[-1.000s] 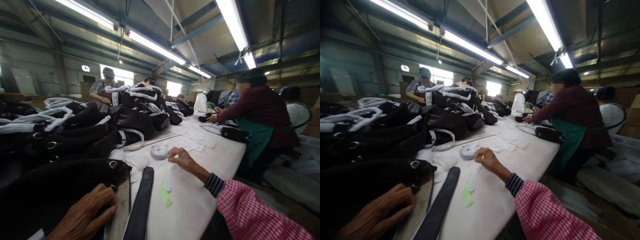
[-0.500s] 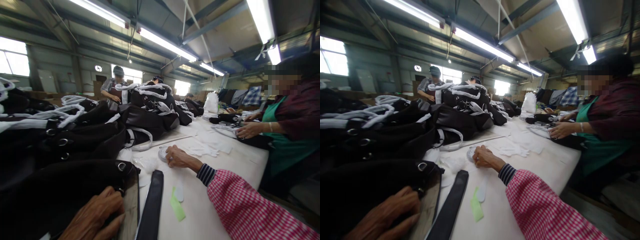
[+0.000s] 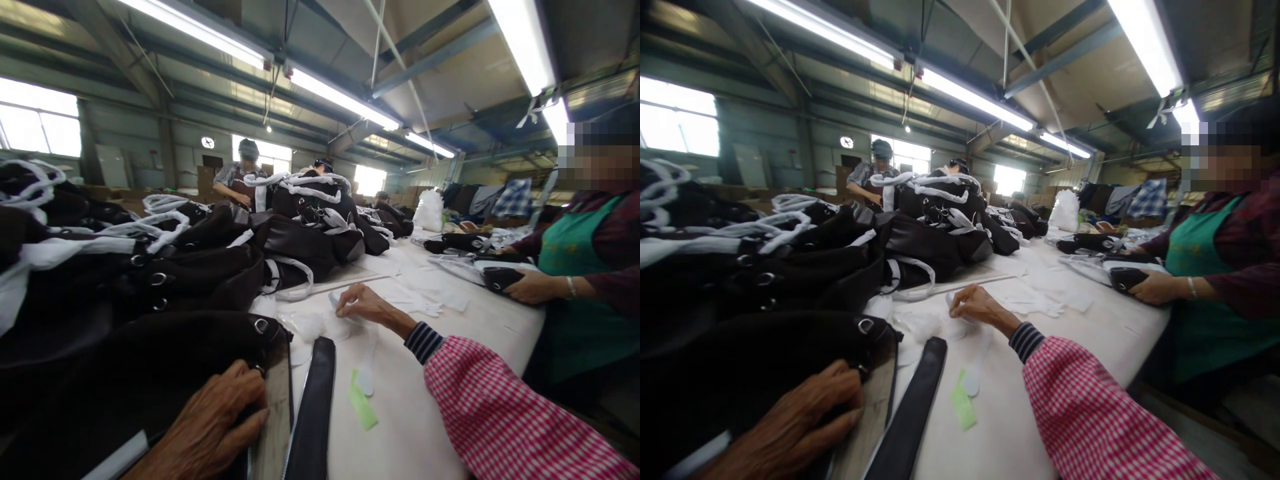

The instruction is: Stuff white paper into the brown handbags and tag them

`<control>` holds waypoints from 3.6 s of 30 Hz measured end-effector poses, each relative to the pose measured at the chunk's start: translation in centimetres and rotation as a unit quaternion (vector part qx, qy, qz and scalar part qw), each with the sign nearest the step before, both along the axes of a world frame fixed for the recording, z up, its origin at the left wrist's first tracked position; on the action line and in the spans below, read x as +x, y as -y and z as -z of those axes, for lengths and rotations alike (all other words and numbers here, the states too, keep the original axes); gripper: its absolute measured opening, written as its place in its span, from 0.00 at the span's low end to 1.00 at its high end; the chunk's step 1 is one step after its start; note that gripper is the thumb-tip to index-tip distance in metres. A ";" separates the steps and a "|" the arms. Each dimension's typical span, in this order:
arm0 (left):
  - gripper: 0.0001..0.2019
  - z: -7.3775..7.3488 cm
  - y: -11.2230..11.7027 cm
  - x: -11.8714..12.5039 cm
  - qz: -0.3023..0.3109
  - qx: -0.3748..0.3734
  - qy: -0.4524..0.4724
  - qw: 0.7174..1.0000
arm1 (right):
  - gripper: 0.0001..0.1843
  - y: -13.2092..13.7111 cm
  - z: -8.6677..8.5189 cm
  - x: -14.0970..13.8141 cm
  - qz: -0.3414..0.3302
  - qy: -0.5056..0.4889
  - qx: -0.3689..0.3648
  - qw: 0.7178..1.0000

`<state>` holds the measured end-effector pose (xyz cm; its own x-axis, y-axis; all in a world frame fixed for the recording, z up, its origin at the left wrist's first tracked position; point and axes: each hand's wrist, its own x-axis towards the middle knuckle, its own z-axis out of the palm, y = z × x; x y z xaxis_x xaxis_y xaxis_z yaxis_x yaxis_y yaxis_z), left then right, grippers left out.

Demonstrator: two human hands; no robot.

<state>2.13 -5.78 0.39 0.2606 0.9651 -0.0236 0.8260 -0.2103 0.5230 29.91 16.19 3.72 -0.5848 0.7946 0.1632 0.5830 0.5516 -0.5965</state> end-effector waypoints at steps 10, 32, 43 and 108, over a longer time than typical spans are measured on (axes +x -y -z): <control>0.11 0.5 0.5 0.1 0.015 0.074 0.001 0.997 | 0.06 17.8 -3.1 0.2 -0.105 -0.027 -0.050 0.993; 0.09 1.7 0.5 -0.2 0.068 0.153 -0.037 0.985 | 0.07 8.8 1.9 -1.0 -0.064 -0.147 -0.205 0.965; 0.10 0.5 0.5 0.5 0.099 0.173 -0.055 0.978 | 0.04 11.4 3.2 -2.3 -0.077 -0.081 -0.111 0.987; 0.11 0.2 -0.6 -0.6 0.041 0.082 0.248 0.964 | 0.06 13.4 -0.3 -6.3 -0.222 -0.065 0.033 0.972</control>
<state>1.56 -5.22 0.18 0.2756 0.9211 0.2749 0.4596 -0.3774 0.8040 23.58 2.78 3.98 -0.8386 0.4538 0.3014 0.2001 0.7712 -0.6043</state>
